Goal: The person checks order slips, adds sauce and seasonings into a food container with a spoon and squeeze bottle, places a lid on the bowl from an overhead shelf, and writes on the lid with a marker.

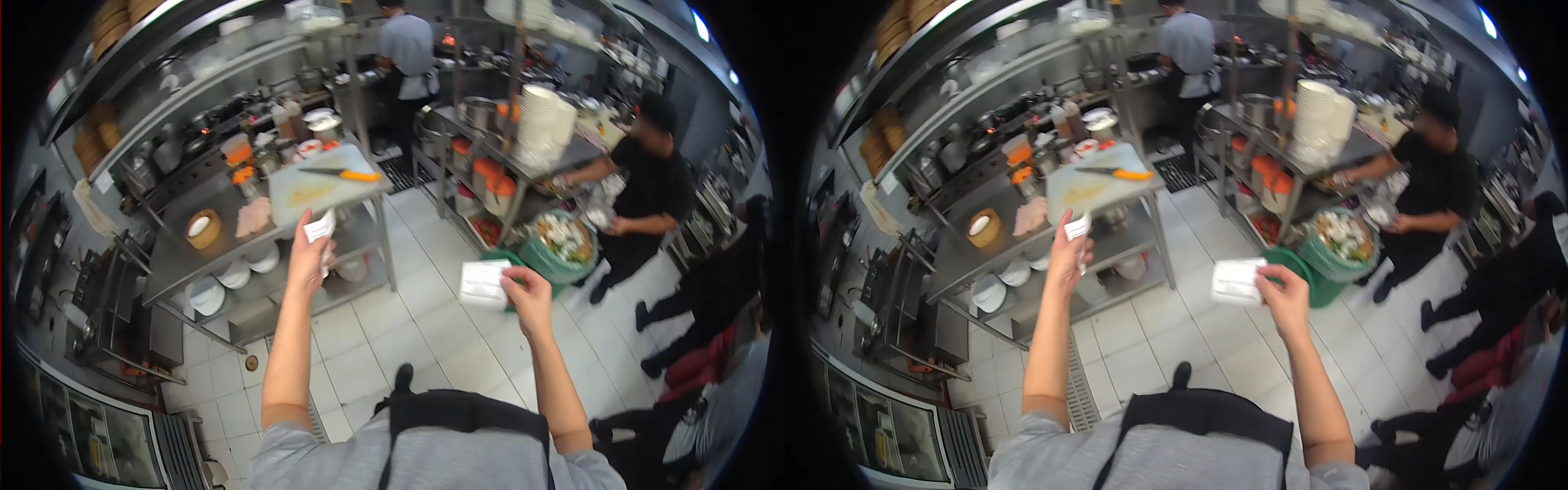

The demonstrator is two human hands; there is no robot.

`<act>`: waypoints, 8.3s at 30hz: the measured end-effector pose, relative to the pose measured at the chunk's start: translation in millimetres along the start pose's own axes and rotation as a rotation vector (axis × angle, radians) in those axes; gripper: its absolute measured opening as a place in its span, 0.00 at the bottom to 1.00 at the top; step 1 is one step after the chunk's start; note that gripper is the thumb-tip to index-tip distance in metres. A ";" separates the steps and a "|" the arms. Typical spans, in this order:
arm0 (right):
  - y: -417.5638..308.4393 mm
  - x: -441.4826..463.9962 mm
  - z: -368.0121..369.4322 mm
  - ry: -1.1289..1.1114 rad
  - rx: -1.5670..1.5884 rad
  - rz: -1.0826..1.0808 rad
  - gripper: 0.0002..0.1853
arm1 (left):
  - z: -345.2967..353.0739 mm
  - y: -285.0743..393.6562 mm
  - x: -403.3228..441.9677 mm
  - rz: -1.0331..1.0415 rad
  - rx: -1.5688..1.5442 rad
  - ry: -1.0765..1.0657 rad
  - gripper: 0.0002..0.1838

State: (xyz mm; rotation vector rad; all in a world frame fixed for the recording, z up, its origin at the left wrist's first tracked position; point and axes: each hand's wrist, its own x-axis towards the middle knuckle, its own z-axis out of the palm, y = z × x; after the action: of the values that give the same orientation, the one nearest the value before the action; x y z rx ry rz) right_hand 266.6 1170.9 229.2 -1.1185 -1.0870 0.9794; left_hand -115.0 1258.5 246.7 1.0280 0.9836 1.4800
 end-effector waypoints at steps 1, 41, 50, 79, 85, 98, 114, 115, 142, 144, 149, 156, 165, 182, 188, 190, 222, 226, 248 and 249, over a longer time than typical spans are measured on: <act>7.7 12.9 7.9 0.021 -0.013 -0.018 0.07 | -2.1 0.2 32.3 0.191 -0.020 0.029 0.34; 64.3 123.4 -1.7 0.350 -0.182 0.198 0.07 | 158.3 -227.0 248.3 -0.147 0.079 -0.299 0.20; 48.7 47.8 -156.1 0.438 -0.210 0.231 0.08 | 367.9 -239.8 48.8 -1.064 -0.366 -1.398 0.30; 42.7 34.2 -645.4 0.605 -0.817 0.683 0.19 | 937.0 -418.2 7.9 -1.329 -0.289 -1.188 0.19; 79.1 -20.0 -765.0 0.630 -0.776 0.925 0.23 | 1098.0 -427.6 -20.6 -1.147 -0.313 -1.334 0.18; 25.5 118.3 -1063.3 0.256 -0.876 0.679 0.23 | 1290.2 -461.2 39.7 -1.025 -0.770 -1.008 0.11; 30.0 297.0 -1307.2 0.276 -0.882 0.735 0.24 | 1531.6 -515.9 182.8 -0.587 -0.840 -0.819 0.10; 28.1 304.7 -1322.6 0.303 -0.799 0.733 0.24 | 1545.0 -515.0 185.9 -0.554 -0.756 -0.813 0.08; 52.9 736.5 -1465.1 -0.381 -0.998 0.533 0.25 | 1501.7 -313.5 676.1 0.558 0.042 0.092 0.11; 53.0 756.0 -1465.4 -0.364 -1.064 0.528 0.26 | 1506.0 -321.5 718.8 0.541 0.114 0.132 0.12; 51.4 798.9 -1453.9 -0.251 -1.085 0.547 0.26 | 1525.5 -347.5 781.4 0.555 0.084 0.175 0.12; 62.2 827.7 -1446.7 -0.270 -1.123 0.596 0.26 | 1541.3 -379.9 841.5 0.643 0.181 0.241 0.37; 69.8 803.3 -1461.6 -0.045 -1.068 0.706 0.26 | 1562.8 -393.9 921.5 0.569 0.854 0.367 0.32; 88.1 789.4 -1461.7 0.133 -1.013 0.859 0.25 | 1574.4 -410.5 999.7 0.784 0.240 0.243 0.13; 82.6 799.0 -1455.0 0.101 -1.062 0.835 0.25 | 1576.9 -411.6 1001.1 0.817 0.172 0.195 0.12; 84.5 798.9 -1455.6 0.095 -1.068 0.829 0.25 | 1580.2 -412.4 997.4 0.817 0.196 0.205 0.13; 98.2 851.3 -1467.1 -0.462 -1.051 0.516 0.16 | 1572.2 -453.8 720.5 0.852 -0.223 0.449 0.17; 86.7 893.0 -1441.0 -0.807 -1.076 0.357 0.17 | 1622.4 -497.0 519.5 0.696 -0.244 0.518 0.08; 93.7 646.5 -1094.7 -2.338 -0.596 -0.257 0.20 | 1434.9 -438.3 -22.1 0.255 0.597 0.671 0.15; 112.9 635.0 -1077.5 -2.290 -0.610 -0.254 0.20 | 1416.4 -426.8 -39.4 0.295 0.689 0.696 0.17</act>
State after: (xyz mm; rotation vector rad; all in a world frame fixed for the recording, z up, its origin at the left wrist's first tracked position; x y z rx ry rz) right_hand 1440.9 1602.6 121.4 0.3892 -3.3003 1.5932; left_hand 1361.2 1361.6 258.2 1.1815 2.0043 1.8424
